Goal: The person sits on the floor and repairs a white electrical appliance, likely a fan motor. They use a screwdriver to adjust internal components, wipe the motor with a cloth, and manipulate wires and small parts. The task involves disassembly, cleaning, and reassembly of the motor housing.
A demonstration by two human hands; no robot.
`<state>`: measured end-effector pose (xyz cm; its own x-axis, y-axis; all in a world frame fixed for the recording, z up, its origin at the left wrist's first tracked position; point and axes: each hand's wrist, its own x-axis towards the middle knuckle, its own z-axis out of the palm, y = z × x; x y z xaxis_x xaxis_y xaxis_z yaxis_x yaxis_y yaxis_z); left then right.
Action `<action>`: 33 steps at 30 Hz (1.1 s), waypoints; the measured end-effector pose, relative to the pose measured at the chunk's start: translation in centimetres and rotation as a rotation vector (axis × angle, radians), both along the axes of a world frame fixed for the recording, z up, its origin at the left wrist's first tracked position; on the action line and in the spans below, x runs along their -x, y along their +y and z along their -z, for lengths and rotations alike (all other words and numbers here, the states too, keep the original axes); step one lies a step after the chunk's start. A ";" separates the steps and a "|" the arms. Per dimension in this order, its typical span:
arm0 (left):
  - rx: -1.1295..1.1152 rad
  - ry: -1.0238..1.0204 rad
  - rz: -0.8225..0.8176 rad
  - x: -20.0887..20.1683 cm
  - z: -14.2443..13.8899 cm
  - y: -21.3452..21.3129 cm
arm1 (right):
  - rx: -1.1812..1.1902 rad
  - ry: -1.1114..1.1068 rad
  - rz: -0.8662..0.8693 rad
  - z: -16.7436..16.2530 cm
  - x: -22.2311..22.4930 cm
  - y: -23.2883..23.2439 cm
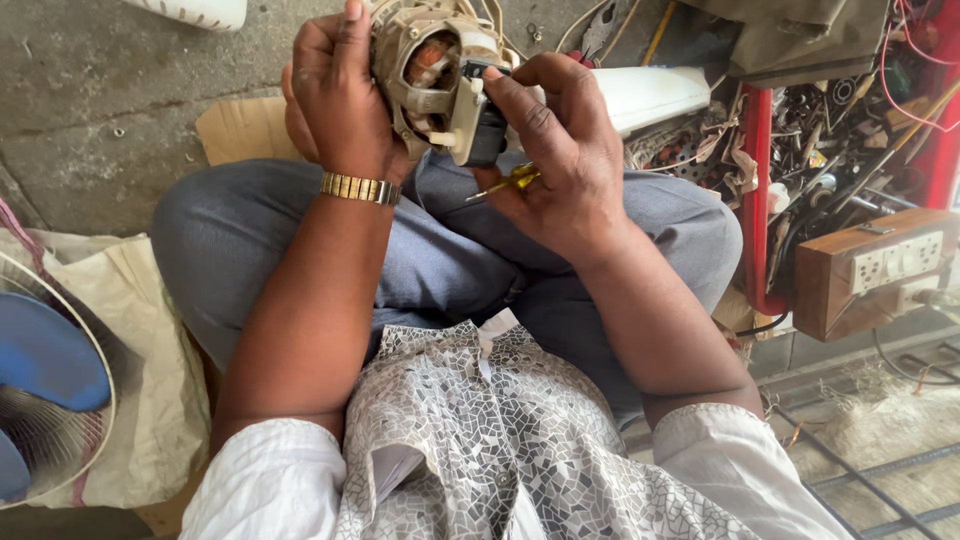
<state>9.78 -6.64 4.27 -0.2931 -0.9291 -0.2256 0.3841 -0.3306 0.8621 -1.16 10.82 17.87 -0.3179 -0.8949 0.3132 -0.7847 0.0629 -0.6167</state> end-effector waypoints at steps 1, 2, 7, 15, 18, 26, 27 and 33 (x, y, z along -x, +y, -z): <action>0.002 0.001 0.008 0.0 -0.2 -0.1 | 0.009 -0.008 0.008 0.0 -0.1 0.0; 0.002 0.001 0.012 -0.1 -0.3 0.0 | 0.022 -0.010 -0.002 0.1 -0.1 -0.1; 0.083 0.037 0.020 -0.4 0.2 0.0 | 0.074 -0.050 -0.097 0.7 0.8 -0.4; 0.006 0.060 -0.003 -0.4 0.4 0.1 | 0.119 -0.057 -0.037 1.9 0.3 -0.2; 0.019 0.071 -0.001 -0.5 1.3 0.1 | 0.147 -0.036 -0.057 2.2 0.6 -0.3; 0.124 0.195 0.070 -0.4 6.2 -0.1 | 0.485 -0.240 0.027 3.1 1.3 -0.2; 0.252 -0.066 0.057 0.0 6.9 -0.1 | 0.526 -0.350 0.068 3.2 1.1 -0.3; 0.441 -0.472 -0.159 2.1 11.4 1.1 | 0.450 -0.295 0.088 3.2 0.7 -0.4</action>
<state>7.70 -5.52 -7.17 -0.1078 -0.9874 0.1155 -0.0524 0.1217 0.9912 -1.86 10.38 14.68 -0.5176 -0.6594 0.5452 -0.5776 -0.2007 -0.7912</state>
